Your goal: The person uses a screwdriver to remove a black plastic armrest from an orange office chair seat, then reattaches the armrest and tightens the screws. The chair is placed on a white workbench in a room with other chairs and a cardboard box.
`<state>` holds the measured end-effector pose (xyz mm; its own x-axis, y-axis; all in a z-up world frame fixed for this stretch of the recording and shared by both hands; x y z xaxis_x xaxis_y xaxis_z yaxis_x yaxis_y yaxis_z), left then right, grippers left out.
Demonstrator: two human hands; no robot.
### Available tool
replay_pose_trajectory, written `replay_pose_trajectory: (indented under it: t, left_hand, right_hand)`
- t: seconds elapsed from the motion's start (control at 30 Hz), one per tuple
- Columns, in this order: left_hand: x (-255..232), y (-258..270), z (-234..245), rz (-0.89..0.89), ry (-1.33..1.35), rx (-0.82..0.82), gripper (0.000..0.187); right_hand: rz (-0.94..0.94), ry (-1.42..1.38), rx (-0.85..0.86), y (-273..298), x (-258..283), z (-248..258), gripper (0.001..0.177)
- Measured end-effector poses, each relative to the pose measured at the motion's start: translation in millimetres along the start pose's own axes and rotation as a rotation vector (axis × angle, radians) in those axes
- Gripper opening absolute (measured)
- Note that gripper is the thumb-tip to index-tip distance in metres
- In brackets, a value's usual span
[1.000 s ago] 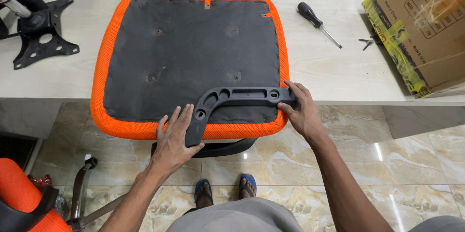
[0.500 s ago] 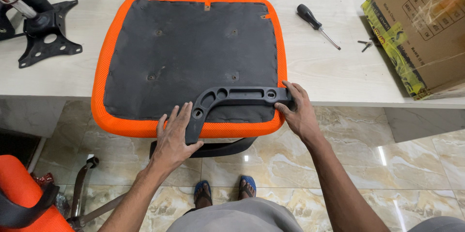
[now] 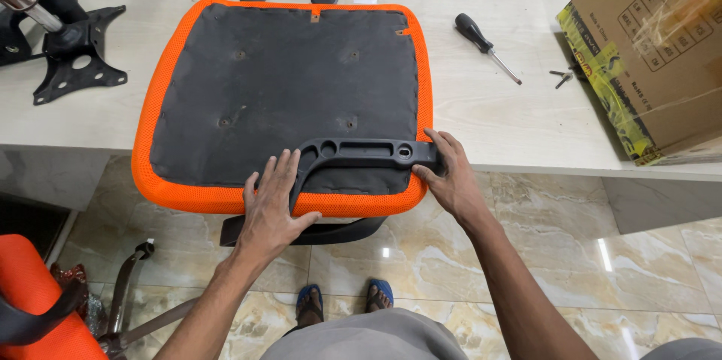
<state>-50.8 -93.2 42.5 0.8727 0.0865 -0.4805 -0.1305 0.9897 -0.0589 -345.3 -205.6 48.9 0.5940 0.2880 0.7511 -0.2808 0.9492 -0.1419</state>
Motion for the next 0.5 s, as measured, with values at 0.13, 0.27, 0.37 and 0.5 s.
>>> replay_pose_trajectory:
  t: [0.13, 0.27, 0.37, 0.5]
  left_hand:
    - [-24.4, -3.3, 6.2, -0.044, 0.007, -0.063, 0.107]
    - [-54.0, -5.0, 14.0, -0.129, 0.06, -0.156, 0.065]
    - [-76.7, -13.1, 10.4, -0.16, 0.136, -0.14, 0.028]
    - [-110.3, -31.9, 7.4, -0.227, 0.222, -0.091, 0.011]
  right_hand:
    - [0.013, -0.033, 0.031, -3.7, -0.6, 4.8, 0.074]
    - [0.062, -0.056, 0.018, -4.6, 3.5, 16.0, 0.07]
    - [-0.101, -0.027, 0.072, -3.9, -7.1, 18.3, 0.064]
    - [-0.031, -0.025, -0.018, -1.4, -0.7, 33.8, 0.057]
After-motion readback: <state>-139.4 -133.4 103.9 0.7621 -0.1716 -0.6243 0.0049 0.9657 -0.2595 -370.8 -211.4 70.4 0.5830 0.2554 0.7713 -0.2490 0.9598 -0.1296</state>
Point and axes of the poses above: each hand's wrist, its own y-axis away from the middle knuckle, its own z-axis out of the back of the hand, x = y × z, the point moved 8 cm from there along -y, towards the middle knuckle, and after that the axes turned 7 degrees about z, right-handed, at the moved point
